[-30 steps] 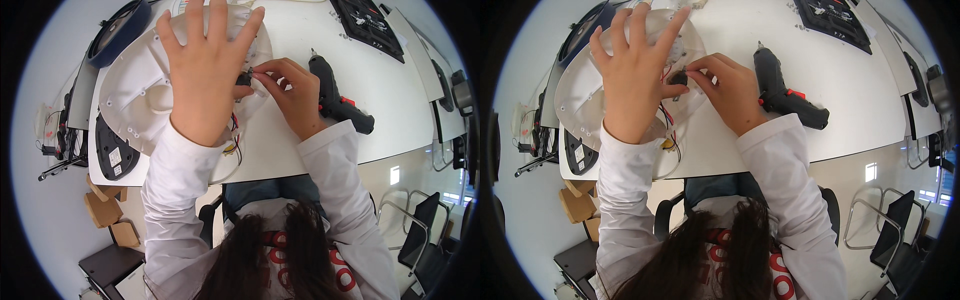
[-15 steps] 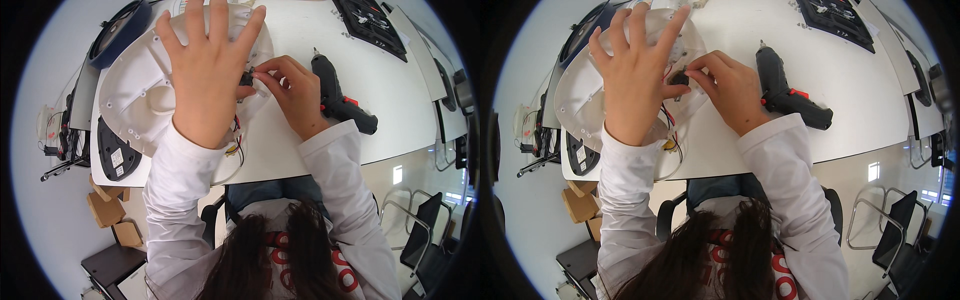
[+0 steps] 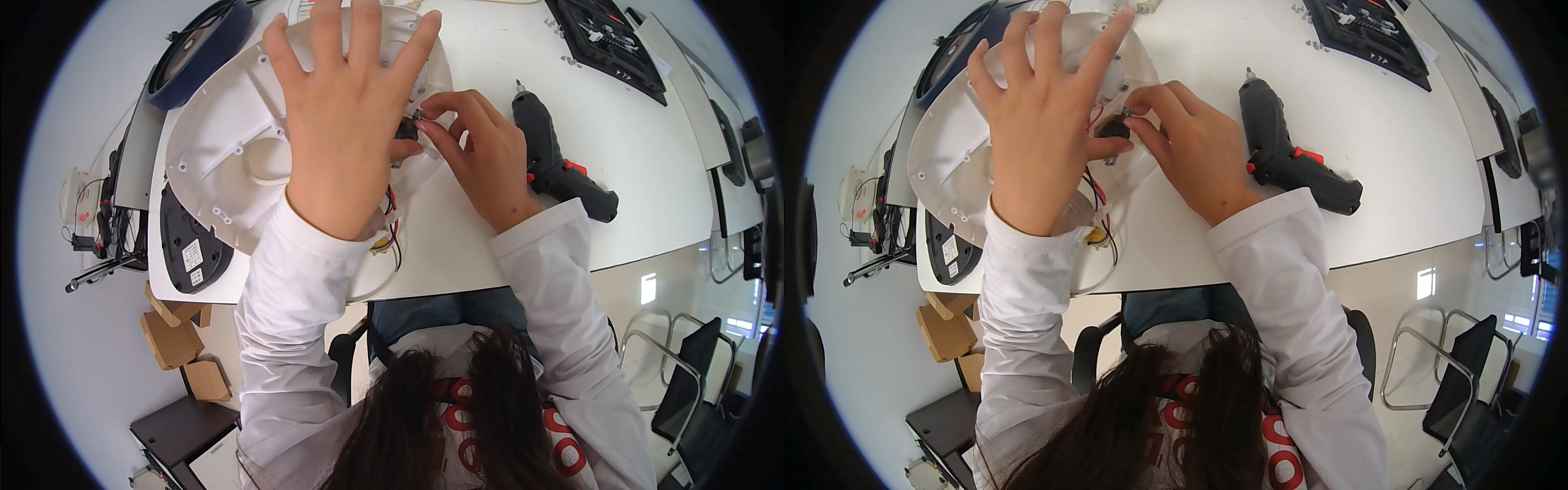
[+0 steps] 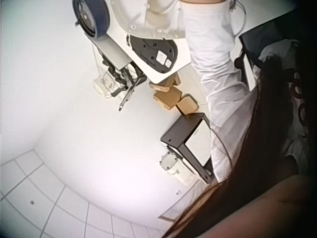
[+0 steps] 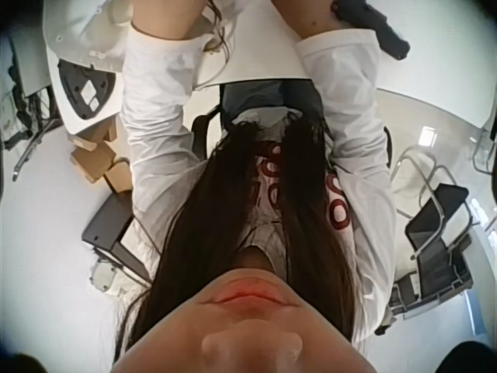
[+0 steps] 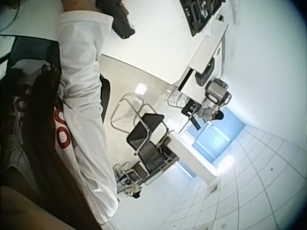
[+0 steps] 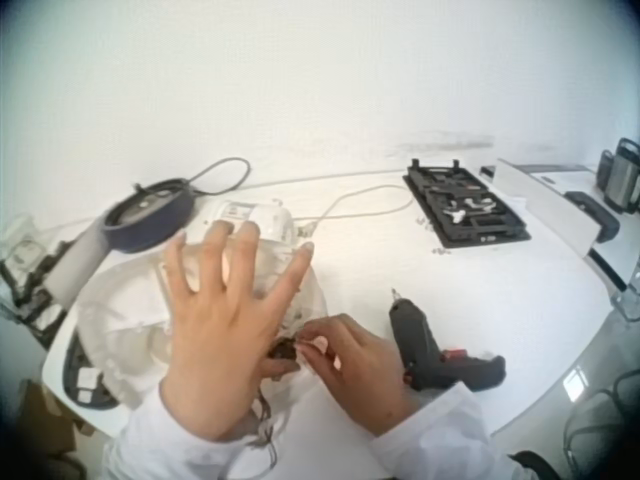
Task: The person uses a cordless drill to secure a bulb into a white plastic housing, then connects wires to a small switch and fastens it with screws. They place a black base cover onto the housing and adjust the internal components.
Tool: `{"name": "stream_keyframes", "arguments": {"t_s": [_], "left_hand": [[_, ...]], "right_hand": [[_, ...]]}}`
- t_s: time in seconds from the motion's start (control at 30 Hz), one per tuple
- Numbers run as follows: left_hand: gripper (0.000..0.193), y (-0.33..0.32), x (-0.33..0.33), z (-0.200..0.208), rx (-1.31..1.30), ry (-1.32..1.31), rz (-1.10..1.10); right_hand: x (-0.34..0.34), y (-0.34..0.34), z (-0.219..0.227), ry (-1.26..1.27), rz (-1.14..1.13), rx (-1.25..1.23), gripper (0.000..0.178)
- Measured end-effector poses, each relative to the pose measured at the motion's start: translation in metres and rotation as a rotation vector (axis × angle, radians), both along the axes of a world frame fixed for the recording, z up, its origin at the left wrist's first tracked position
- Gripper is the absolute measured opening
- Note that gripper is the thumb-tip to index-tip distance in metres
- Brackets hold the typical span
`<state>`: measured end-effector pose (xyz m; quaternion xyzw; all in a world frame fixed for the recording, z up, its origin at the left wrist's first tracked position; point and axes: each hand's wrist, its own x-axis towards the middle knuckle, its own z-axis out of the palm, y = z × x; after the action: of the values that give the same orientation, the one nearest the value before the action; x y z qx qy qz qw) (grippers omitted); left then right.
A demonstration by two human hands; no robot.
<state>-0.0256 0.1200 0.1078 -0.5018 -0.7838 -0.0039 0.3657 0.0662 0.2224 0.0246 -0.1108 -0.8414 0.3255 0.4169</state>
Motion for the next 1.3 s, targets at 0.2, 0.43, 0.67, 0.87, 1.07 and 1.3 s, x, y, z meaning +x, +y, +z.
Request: {"name": "stream_keyframes", "arguments": {"t_s": [0.2,0.43,0.67,0.87,1.07,1.3], "left_hand": [[0.097,-0.006,0.009,0.016,-0.105,-0.208,0.005],[0.096,-0.006,0.01,0.016,-0.095,-0.209,-0.011],[0.094,-0.004,0.01,0.016,-0.096,-0.149,0.006],[0.101,-0.001,0.009,0.01,-0.004,-0.135,-0.041],[0.112,-0.004,0.002,0.0,0.015,-0.004,-0.034],[0.114,-0.005,0.002,0.004,-0.002,-0.085,-0.025]], "right_hand": [[0.0,0.005,-0.006,0.044,0.024,0.049,0.009],[-0.002,0.006,-0.008,0.055,0.0,0.131,0.009],[-0.004,0.0,-0.008,-0.036,-0.035,0.166,0.01],[-0.005,-0.006,-0.009,-0.068,-0.082,0.153,0.014],[0.003,-0.006,-0.003,-0.086,-0.056,0.083,0.018],[0.002,-0.006,-0.004,-0.022,-0.094,0.081,0.013]]}}
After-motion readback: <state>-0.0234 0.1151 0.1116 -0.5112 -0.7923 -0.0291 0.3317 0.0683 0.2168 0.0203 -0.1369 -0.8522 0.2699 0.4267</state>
